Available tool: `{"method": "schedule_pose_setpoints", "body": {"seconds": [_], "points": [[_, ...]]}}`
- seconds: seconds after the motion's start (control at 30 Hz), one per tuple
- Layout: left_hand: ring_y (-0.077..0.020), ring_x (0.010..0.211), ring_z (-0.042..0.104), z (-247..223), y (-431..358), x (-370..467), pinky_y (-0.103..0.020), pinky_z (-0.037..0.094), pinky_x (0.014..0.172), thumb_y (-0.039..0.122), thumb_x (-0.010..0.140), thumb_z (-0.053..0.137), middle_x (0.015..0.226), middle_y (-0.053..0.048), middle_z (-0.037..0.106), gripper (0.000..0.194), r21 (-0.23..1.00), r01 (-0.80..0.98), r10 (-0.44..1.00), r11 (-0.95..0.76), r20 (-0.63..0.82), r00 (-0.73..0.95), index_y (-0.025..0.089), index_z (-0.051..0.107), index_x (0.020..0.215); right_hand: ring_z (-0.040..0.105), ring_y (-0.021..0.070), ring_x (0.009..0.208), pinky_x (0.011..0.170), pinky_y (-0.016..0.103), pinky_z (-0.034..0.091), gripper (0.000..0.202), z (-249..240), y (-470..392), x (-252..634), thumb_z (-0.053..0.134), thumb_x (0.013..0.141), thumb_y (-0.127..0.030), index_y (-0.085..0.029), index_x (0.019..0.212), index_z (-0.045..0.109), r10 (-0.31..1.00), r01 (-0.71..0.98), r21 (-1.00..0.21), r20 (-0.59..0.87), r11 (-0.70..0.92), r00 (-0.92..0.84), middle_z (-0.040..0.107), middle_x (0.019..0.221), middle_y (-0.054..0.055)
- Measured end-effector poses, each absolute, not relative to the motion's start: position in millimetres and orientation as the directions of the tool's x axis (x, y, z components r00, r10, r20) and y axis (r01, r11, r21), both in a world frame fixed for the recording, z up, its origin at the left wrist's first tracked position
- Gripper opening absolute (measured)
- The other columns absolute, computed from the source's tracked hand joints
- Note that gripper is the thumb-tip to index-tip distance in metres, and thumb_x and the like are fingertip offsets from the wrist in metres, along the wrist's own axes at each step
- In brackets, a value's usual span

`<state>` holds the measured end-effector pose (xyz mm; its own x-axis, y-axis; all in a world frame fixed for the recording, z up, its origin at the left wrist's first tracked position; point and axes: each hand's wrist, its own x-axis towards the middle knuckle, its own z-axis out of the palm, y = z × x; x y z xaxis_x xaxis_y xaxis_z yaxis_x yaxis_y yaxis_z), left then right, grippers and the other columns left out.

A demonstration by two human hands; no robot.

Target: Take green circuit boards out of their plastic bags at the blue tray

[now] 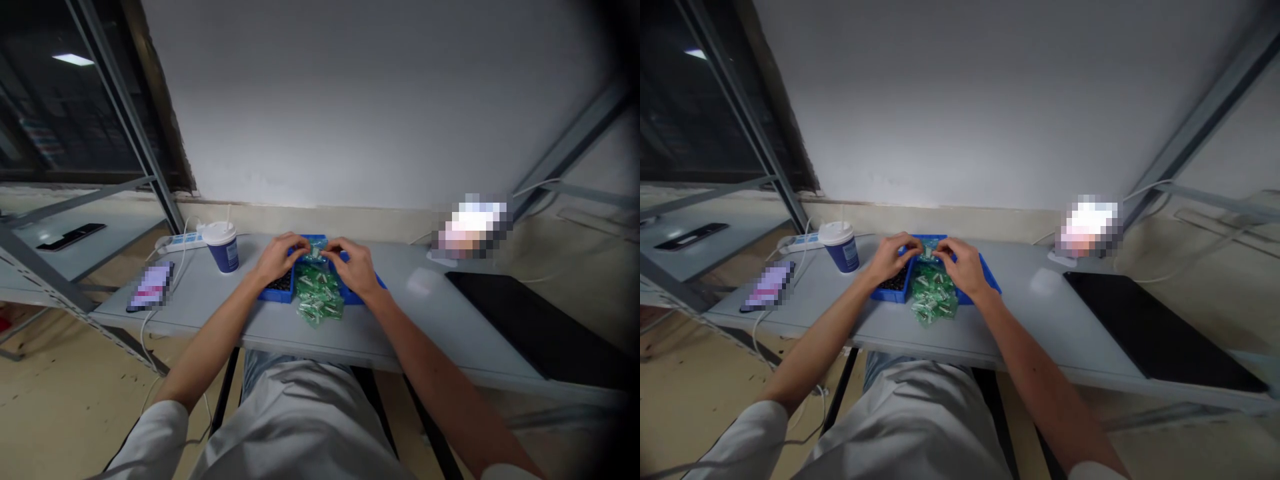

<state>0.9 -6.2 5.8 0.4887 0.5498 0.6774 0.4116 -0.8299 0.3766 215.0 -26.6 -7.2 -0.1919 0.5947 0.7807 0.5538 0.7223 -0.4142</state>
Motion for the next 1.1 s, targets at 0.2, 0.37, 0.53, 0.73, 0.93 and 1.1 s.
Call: {"method": "schedule_pose_setpoints", "body": {"seconds": [0.2, 0.37, 0.53, 0.73, 0.93, 1.1], "points": [[-0.0188, 0.101, 0.06, 6.5, -4.1, -0.4, -0.033, 0.047, 0.093, 0.013, 0.091, 0.048, 0.105, -0.007, 0.068, 0.029, 0.324, 0.395, 0.497, -0.86, 0.708, 0.501, 0.018, 0.067, 0.113, 0.066, 0.0184, 0.083, 0.082, 0.034, 0.051, 0.018, -3.8, -27.5, 217.3, 0.053, 0.091, -0.024, -0.023, 0.097, 0.07, 0.589, 0.571, -0.406, 0.788, 0.714, -0.177, 0.072, 0.094, 0.004], [-0.0202, 0.096, 0.06, 3.9, 1.1, -2.4, -0.035, 0.048, 0.089, 0.028, 0.094, 0.055, 0.099, -0.007, 0.07, 0.023, 0.307, 0.429, 0.507, -0.85, 0.698, 0.506, 0.019, 0.07, 0.108, 0.063, 0.0175, 0.074, 0.078, 0.034, 0.051, 0.017, -3.5, -27.4, 219.1, 0.059, 0.088, -0.025, -0.023, 0.099, 0.072, 0.575, 0.6, -0.363, 0.793, 0.713, -0.203, 0.071, 0.087, 0.004], [-0.0214, 0.096, 0.059, 2.0, 1.3, -0.6, -0.037, 0.047, 0.09, 0.034, 0.092, 0.058, 0.097, -0.007, 0.069, 0.021, 0.27, 0.468, 0.504, -0.841, 0.703, 0.502, 0.02, 0.072, 0.099, 0.063, 0.0193, 0.082, 0.078, 0.034, 0.05, 0.016, -1.4, -26.5, 219.2, 0.059, 0.09, -0.03, -0.022, 0.083, 0.071, 0.564, 0.559, -0.362, 0.79, 0.746, -0.241, 0.069, 0.087, 0.006], [-0.0173, 0.086, 0.063, 2.0, -2.2, 1.3, -0.031, 0.05, 0.084, 0.035, 0.088, 0.065, 0.09, -0.003, 0.069, 0.02, 0.436, 0.412, 0.588, -0.8, 0.709, 0.389, 0.018, 0.065, 0.098, 0.062, 0.0162, 0.069, 0.067, 0.03, 0.049, 0.012, -5.9, -24.6, 214.2, 0.061, 0.087, -0.033, -0.021, 0.09, 0.065, 0.664, 0.509, -0.526, 0.736, 0.681, -0.128, 0.068, 0.078, 0.002], [-0.0179, 0.095, 0.062, 3.7, -0.4, -0.6, -0.032, 0.049, 0.089, 0.021, 0.094, 0.053, 0.096, -0.005, 0.07, 0.02, 0.365, 0.415, 0.535, -0.833, 0.721, 0.44, 0.02, 0.071, 0.102, 0.062, 0.0158, 0.072, 0.071, 0.029, 0.05, 0.014, -7.1, -25.9, 214.2, 0.058, 0.088, -0.032, -0.021, 0.091, 0.065, 0.672, 0.503, -0.542, 0.732, 0.674, -0.111, 0.07, 0.083, 0.002], [-0.0188, 0.094, 0.06, 3.5, 1.1, -2.6, -0.033, 0.049, 0.088, 0.025, 0.091, 0.06, 0.095, -0.005, 0.07, 0.017, 0.354, 0.454, 0.543, -0.818, 0.735, 0.405, 0.021, 0.071, 0.103, 0.061, 0.0153, 0.068, 0.073, 0.031, 0.05, 0.024, -5.3, -26.3, 215.0, 0.052, 0.088, -0.022, -0.021, 0.106, 0.068, 0.661, 0.568, -0.474, 0.729, 0.673, -0.175, 0.07, 0.084, 0.003]]}}
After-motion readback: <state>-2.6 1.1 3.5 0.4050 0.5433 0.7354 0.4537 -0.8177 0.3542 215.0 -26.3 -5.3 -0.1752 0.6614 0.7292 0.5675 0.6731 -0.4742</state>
